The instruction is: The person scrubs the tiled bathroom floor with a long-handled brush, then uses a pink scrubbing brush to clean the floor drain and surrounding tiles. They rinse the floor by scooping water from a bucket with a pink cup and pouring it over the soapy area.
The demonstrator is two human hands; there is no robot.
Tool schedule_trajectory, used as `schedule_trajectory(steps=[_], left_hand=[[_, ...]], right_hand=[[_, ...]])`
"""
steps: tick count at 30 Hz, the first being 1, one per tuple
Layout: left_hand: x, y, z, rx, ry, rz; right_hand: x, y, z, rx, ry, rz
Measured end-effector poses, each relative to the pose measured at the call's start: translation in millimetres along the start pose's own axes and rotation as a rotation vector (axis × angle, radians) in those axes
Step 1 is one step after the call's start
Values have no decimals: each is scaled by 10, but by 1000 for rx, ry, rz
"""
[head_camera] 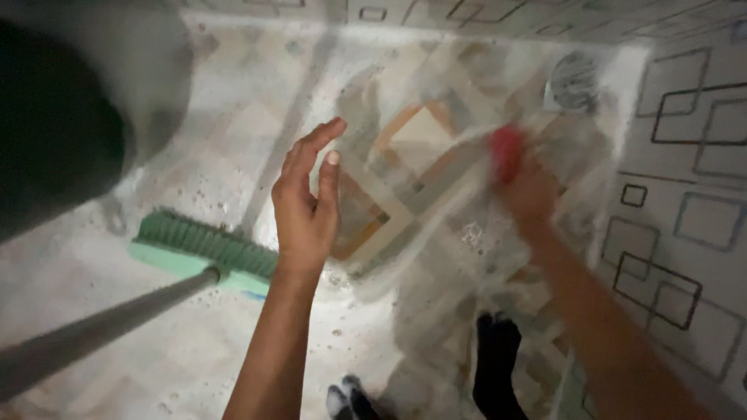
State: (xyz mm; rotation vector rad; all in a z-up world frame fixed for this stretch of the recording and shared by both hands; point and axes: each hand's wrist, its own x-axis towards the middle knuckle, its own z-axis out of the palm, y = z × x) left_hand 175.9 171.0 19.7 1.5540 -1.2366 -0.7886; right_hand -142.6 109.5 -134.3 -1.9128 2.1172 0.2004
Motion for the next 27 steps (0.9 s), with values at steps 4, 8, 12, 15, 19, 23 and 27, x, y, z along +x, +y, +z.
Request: schedule_trajectory(steps=[4, 8, 12, 15, 19, 23, 27], left_hand=[[-204, -104, -94, -12, 43, -7], [-344, -207, -89, -72, 49, -22], [-430, -190, -76, -52, 27, -72], [-440, -132, -15, -22, 17, -56], [-439, -79, 153, 17, -30, -73], [-392, 16, 483, -29, -65, -25], [-321, 235, 788, -49, -104, -56]], right_hand=[[-65, -486, 143, 413, 73, -31], [-957, -1296, 935, 180, -70, -425], [-2017, -1152, 1128, 10, -438, -827], [-1418, -285, 1042, 213, -184, -752], [-482, 724, 508, 359, -147, -145], [-846, -26, 838, 296, -19, -100], [-1628, -579, 810, 145, -207, -591]])
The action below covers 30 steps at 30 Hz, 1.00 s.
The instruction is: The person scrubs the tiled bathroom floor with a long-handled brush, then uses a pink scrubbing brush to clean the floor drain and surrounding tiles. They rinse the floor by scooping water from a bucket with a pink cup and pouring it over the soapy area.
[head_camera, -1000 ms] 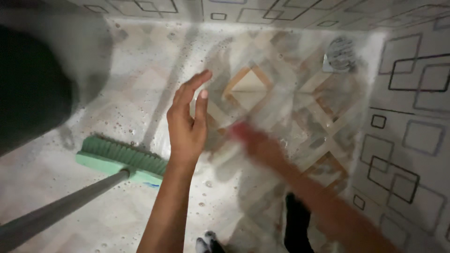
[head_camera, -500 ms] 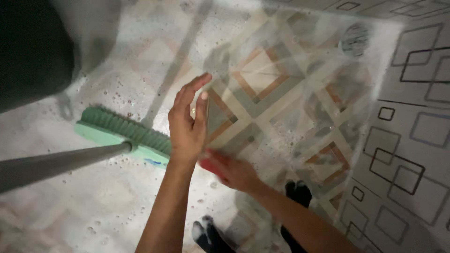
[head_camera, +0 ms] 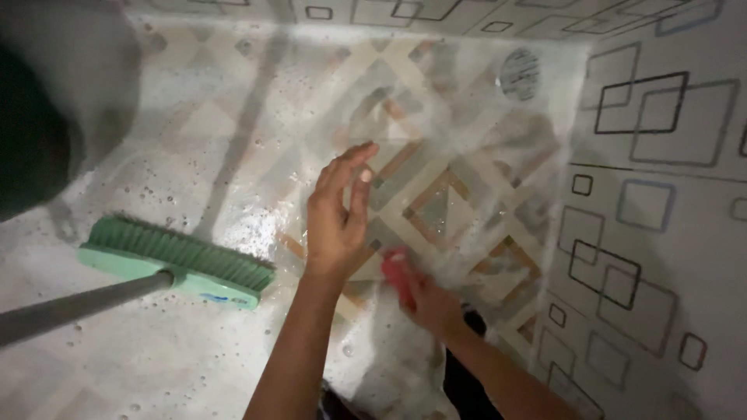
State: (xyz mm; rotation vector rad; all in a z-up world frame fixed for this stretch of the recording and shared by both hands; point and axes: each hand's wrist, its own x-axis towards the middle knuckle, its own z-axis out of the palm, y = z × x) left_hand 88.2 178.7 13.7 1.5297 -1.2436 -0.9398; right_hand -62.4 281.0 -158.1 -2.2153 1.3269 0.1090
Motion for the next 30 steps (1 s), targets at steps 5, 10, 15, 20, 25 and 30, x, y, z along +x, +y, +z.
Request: schedule_trajectory(steps=[5, 10, 15, 20, 25, 30], left_hand=[[189, 117, 243, 14, -60, -44], [288, 64, 410, -16, -75, -24], [433, 157, 539, -46, -73, 20], [494, -4, 506, 19, -39, 40], [597, -123, 386, -15, 19, 55], [648, -121, 320, -77, 37, -29]], right_hand=[[896, 1108, -769, -96, 266, 199], [735, 1501, -937, 18, 294, 586], [-250, 1267, -821, 100, 260, 420], [522, 1533, -820, 205, 281, 623], [1471, 66, -589, 839, 211, 639], [1415, 28, -892, 545, 173, 255]])
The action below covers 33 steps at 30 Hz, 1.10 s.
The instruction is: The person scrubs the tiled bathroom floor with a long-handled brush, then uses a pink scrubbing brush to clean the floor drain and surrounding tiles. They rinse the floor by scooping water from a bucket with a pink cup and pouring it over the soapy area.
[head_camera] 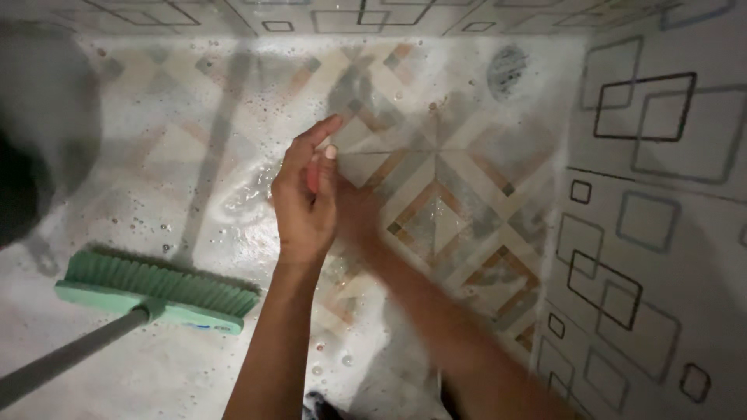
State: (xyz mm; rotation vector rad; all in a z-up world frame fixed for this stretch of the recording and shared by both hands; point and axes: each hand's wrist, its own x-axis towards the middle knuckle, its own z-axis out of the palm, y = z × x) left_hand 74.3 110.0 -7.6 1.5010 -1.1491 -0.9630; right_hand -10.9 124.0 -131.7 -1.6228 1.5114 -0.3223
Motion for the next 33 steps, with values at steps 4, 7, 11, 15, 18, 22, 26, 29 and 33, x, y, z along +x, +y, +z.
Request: schedule_trajectory(steps=[4, 7, 11, 15, 18, 22, 26, 29, 33], left_hand=[[48, 22, -49, 74, -13, 71], [6, 3, -68, 63, 2, 61], [5, -30, -33, 51, 0, 71], [1, -66, 44, -63, -27, -234], [-15, -61, 93, 28, -36, 29], [-4, -46, 150, 68, -54, -20], [16, -50, 267, 28, -42, -5], [3, -82, 364, -3, -41, -5], [-49, -72, 423, -18, -68, -43]], right_hand=[[2, 716, -1088, -336, 189, 289], [-98, 844, -1074, -247, 295, 370], [-121, 297, -2, -3, 224, 191], [-175, -45, 345, 30, 7, 51], [-63, 549, -336, -179, 100, 183], [-128, 1521, -1561, -392, 357, 448], [-122, 1796, -1441, -280, 479, 452], [-155, 1443, -601, -284, 399, 236], [-490, 854, 54, -263, 94, -8]])
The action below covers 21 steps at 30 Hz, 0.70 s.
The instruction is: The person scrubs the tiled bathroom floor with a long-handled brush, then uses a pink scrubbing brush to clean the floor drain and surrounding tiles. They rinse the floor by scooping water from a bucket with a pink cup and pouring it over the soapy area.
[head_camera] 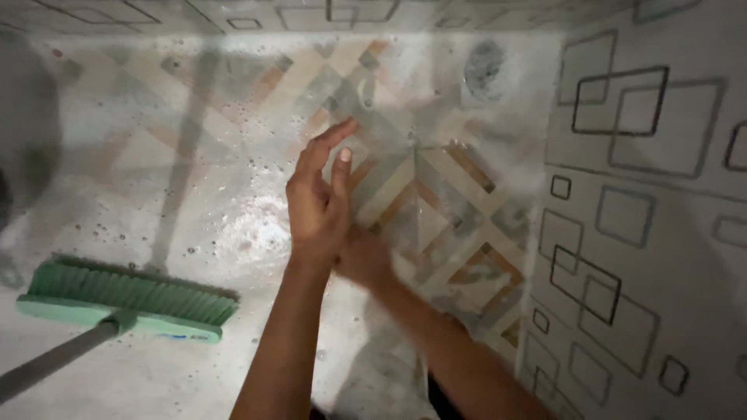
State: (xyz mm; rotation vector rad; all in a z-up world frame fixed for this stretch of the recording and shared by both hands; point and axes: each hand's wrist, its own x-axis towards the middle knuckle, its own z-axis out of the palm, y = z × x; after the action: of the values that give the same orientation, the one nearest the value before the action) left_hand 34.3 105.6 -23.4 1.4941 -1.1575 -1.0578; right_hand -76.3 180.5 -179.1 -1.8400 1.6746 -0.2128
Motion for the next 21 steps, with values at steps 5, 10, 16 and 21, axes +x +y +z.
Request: schedule_trajectory(steps=[5, 10, 16, 21], left_hand=[[-45, 45, -117, 65, 0, 108], [-224, 76, -320, 37, 69, 147], [-801, -203, -829, 70, 114, 124], [-1333, -496, -1284, 193, 180, -21]], right_hand=[[342, 830, -948, -276, 176, -153], [510, 822, -854, -457, 217, -181], [-790, 204, 710, -498, -243, -294], [-1258, -130, 1025, -657, -128, -980]])
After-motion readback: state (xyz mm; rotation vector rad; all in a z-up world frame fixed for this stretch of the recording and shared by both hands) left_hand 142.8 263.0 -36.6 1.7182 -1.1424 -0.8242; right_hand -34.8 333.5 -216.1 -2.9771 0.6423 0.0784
